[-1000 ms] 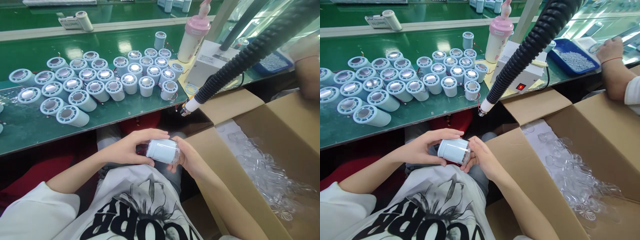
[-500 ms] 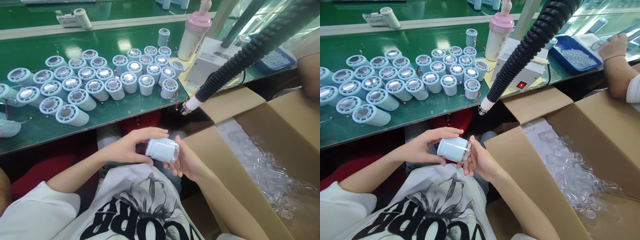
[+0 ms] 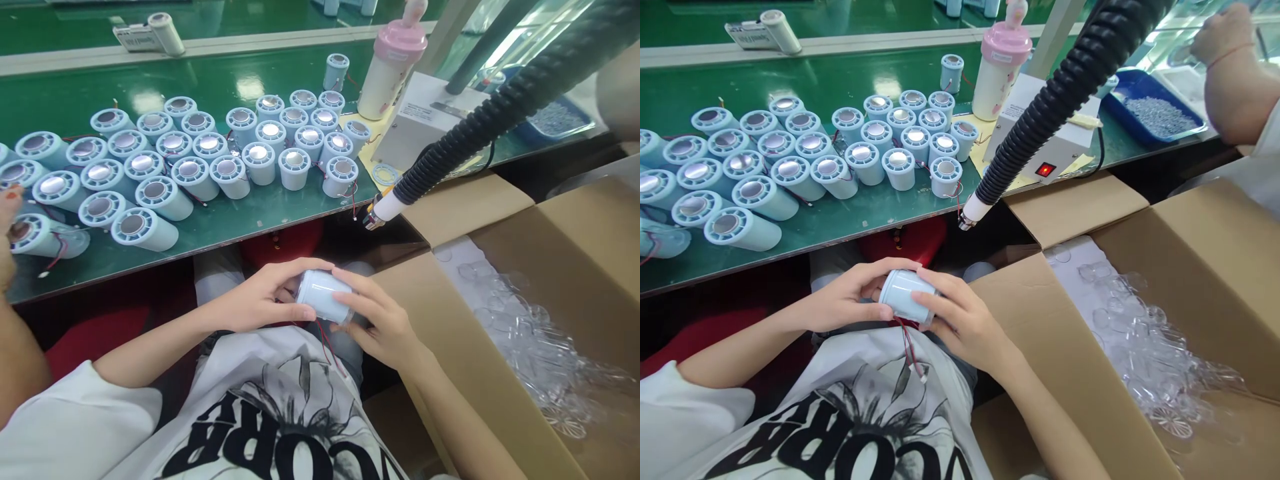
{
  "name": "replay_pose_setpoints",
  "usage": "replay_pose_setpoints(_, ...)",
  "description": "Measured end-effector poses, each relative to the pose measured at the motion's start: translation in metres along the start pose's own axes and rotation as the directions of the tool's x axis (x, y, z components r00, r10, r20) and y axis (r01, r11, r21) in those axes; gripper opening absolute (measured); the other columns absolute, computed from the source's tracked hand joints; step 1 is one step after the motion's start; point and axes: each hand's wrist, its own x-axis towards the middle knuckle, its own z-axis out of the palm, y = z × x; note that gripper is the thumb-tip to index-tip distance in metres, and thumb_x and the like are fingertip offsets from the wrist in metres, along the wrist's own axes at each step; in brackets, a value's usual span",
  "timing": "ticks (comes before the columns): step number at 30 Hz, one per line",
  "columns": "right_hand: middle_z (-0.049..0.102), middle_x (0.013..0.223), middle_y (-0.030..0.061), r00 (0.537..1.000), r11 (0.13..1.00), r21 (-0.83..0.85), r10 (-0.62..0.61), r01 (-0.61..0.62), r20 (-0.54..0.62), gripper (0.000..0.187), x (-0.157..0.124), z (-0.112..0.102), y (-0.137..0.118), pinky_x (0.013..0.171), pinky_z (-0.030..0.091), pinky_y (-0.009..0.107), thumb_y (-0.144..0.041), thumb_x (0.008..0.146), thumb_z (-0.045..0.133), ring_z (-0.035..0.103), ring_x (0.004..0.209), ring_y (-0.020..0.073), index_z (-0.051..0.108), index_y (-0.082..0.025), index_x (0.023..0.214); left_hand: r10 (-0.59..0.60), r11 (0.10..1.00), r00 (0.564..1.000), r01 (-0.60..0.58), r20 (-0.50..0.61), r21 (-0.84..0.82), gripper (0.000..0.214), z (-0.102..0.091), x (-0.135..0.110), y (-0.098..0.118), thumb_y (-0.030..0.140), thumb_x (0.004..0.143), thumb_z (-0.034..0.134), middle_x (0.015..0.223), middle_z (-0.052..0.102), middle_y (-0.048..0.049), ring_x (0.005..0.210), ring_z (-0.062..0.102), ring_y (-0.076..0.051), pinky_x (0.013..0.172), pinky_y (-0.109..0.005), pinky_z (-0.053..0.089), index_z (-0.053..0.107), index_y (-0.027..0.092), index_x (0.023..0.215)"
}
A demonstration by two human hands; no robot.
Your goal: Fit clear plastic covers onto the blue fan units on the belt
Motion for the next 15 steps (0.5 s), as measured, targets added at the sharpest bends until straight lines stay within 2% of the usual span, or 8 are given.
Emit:
replay_pose_setpoints(2,0.053,0.14,0.0041,0.981,0.963,0.191,0.193,-0.19,0.002,0.056,0.0,0.0,-0.002,0.102,0.049,0.04,-0.023,0.085,0.068,0.052,0.127,0.0231,0.048,-0.037,0.135,0.055,0.998,0.998,-0.055,0.007,0.039,0.07,-0.002,0.001,-0.001,0.026,0.078,0.074,0.136,0.055,-0.0094,0.113,0.06,-0.024,0.091,-0.033,0.054,0.044,0.029,0.141)
replay_pose_setpoints(3,0.057,0.136,0.0043,0.958,0.909,0.313,0.286,-0.277,0.017,0.055,0.0,0.001,-0.003,0.097,0.053,0.038,-0.029,0.084,0.069,0.056,0.122,0.0229,0.048,-0.037,0.135,0.087,0.995,0.996,-0.088,0.01,0.056,0.073,-0.003,0.002,-0.001,0.023,0.076,0.075,0.143,0.049,-0.0093,0.123,0.055,-0.026,0.098,-0.035,0.051,0.043,0.03,0.141)
replay_pose_setpoints(5,0.064,0.125,0.0037,0.914,0.788,0.485,0.401,-0.378,0.062,0.052,-0.001,0.001,-0.004,0.083,0.059,0.033,-0.038,0.085,0.067,0.065,0.105,0.0209,0.049,-0.037,0.134,0.111,0.993,0.994,-0.112,0.025,0.049,0.072,-0.004,0.002,-0.001,0.02,0.077,0.074,0.151,0.04,-0.0081,0.133,0.046,-0.027,0.105,-0.037,0.046,0.044,0.032,0.141)
replay_pose_setpoints(6,0.066,0.12,0.0037,0.901,0.756,0.515,0.426,-0.404,0.08,0.051,-0.002,0.001,-0.005,0.076,0.059,0.031,-0.039,0.086,0.066,0.068,0.096,0.0196,0.05,-0.036,0.134,0.097,0.995,0.995,-0.098,0.035,0.022,0.07,-0.004,0.003,-0.002,0.019,0.079,0.072,0.15,0.041,-0.0078,0.133,0.046,-0.027,0.106,-0.037,0.045,0.044,0.032,0.141)
replay_pose_setpoints(8,0.064,0.123,0.0044,0.891,0.768,0.474,0.445,-0.43,0.088,0.049,-0.003,0.0,-0.005,0.073,0.059,0.03,-0.036,0.085,0.067,0.068,0.086,0.0177,0.054,-0.034,0.132,0.038,0.998,0.997,-0.035,0.061,-0.054,0.067,-0.004,0.003,-0.003,0.019,0.082,0.069,0.145,0.048,-0.0079,0.127,0.052,-0.025,0.104,-0.036,0.046,0.042,0.031,0.142)
replay_pose_setpoints(11,0.059,0.131,0.0036,0.89,0.825,0.352,0.453,-0.442,0.055,0.045,-0.003,-0.001,-0.006,0.081,0.058,0.033,-0.03,0.083,0.069,0.068,0.088,0.0182,0.06,-0.034,0.128,-0.037,0.99,0.995,0.049,0.091,-0.134,0.07,-0.003,0.003,-0.008,0.021,0.083,0.069,0.135,0.058,-0.0074,0.117,0.06,-0.024,0.096,-0.033,0.051,0.038,0.031,0.145)
replay_pose_setpoints(15,0.064,0.126,0.0038,0.857,0.751,0.448,0.509,-0.485,0.075,0.056,0.0,-0.001,-0.002,0.085,0.056,0.035,-0.041,0.076,0.076,0.065,0.102,0.0232,0.061,-0.031,0.128,-0.094,0.978,0.992,0.108,0.088,-0.179,0.068,-0.003,0.008,-0.016,0.023,0.083,0.069,0.131,0.06,-0.008,0.11,0.063,-0.023,0.086,-0.03,0.054,0.04,0.031,0.144)
